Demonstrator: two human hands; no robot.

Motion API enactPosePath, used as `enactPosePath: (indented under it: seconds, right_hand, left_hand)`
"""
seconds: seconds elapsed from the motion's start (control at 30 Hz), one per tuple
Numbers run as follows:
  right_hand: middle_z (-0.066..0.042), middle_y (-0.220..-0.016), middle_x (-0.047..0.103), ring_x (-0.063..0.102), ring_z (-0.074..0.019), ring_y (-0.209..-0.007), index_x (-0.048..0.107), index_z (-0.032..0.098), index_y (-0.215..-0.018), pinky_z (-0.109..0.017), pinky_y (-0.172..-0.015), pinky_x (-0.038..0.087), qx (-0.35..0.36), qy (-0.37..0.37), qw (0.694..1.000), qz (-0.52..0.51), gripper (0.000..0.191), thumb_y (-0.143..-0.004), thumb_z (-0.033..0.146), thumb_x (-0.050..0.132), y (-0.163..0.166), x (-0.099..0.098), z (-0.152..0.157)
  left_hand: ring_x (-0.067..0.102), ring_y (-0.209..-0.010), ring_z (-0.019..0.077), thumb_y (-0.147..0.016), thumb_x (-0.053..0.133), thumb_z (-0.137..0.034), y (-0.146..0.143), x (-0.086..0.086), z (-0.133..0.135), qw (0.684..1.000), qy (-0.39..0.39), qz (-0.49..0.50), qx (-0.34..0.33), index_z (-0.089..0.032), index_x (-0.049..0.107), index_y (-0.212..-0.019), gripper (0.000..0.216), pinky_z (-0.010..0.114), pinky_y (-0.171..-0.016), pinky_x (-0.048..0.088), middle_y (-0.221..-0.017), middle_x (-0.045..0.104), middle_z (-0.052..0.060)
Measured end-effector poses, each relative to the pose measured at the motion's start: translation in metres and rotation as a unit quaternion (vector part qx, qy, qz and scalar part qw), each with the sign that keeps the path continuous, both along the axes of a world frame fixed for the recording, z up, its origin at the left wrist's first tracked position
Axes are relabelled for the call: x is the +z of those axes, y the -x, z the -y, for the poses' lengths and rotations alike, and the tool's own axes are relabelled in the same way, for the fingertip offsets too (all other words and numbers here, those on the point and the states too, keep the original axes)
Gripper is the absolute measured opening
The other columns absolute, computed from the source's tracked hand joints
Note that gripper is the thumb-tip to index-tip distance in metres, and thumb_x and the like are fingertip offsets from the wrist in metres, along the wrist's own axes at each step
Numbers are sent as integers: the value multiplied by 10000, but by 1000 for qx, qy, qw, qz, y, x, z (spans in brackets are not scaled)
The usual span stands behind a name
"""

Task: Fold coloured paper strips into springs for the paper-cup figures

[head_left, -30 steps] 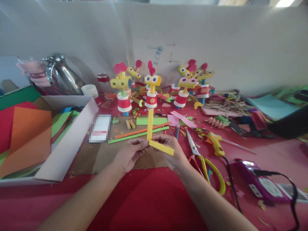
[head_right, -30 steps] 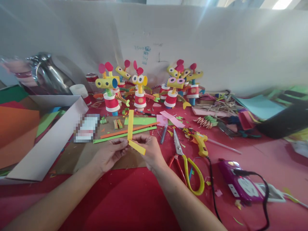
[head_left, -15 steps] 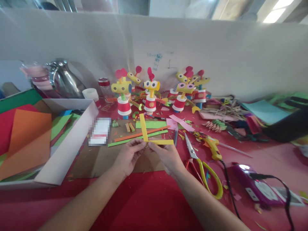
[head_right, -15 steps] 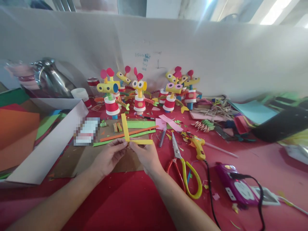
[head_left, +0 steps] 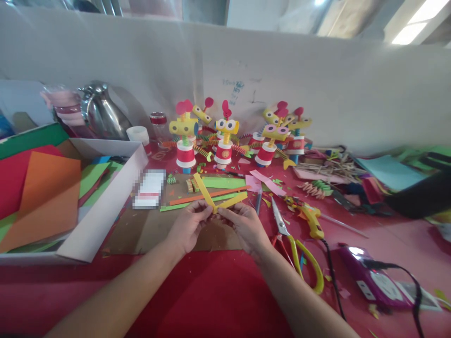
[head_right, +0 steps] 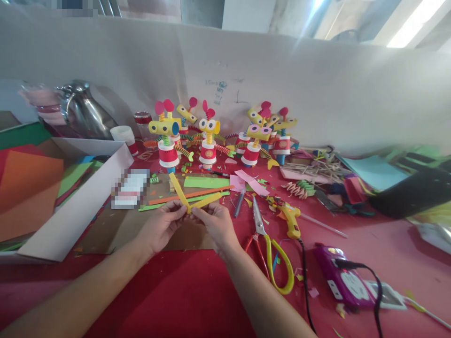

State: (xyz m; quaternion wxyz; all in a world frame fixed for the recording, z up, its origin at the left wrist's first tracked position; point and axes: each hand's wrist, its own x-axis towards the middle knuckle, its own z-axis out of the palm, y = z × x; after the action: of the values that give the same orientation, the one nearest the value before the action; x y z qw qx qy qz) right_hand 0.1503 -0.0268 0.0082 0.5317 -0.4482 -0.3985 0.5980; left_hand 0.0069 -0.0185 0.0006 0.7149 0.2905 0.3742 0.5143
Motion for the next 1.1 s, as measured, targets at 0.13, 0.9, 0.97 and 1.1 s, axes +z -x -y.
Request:
enactPosePath:
  seconds: [0.13,0.9,0.97,1.1]
  right_hand:
    - [-27,-639,688,603,-140,-601,720,165,-708,-267,-596,465,-10,-52,997,65,126,-671,281,750,-4,0,-2]
    - [0,-639,651,563,-130,-613,704,177,-675,-262,-621,436,-19,-55,995,81,130,-689,306,713,5,-1,1]
    - [13,-608,622,533,-115,-589,692,172,-656,-252,-603,417,-24,-46,996,76,122,-680,290,711,2,0,-1]
    - [26,-591,595,522,-105,-584,668,174,-657,-243,-595,406,-28,-19,998,48,139,-669,302,720,0,0,-2]
  left_hand:
    - [583,-675,118,-660,784,-289,0,5,2,996,-28,-71,-34,-146,723,-780,197,251,-677,421,-721,666,30]
    - [585,-607,120,-528,849,-282,-1,5,0,997,6,-69,30,-127,716,-702,269,244,-609,431,-643,674,28]
    - [622,-663,141,-555,834,-274,-1,8,1,998,18,-61,14,-125,729,-749,267,258,-654,461,-700,699,47]
    - [618,-665,124,-561,827,-243,-2,10,1,997,18,-69,22,-109,730,-724,232,241,-667,465,-689,696,45]
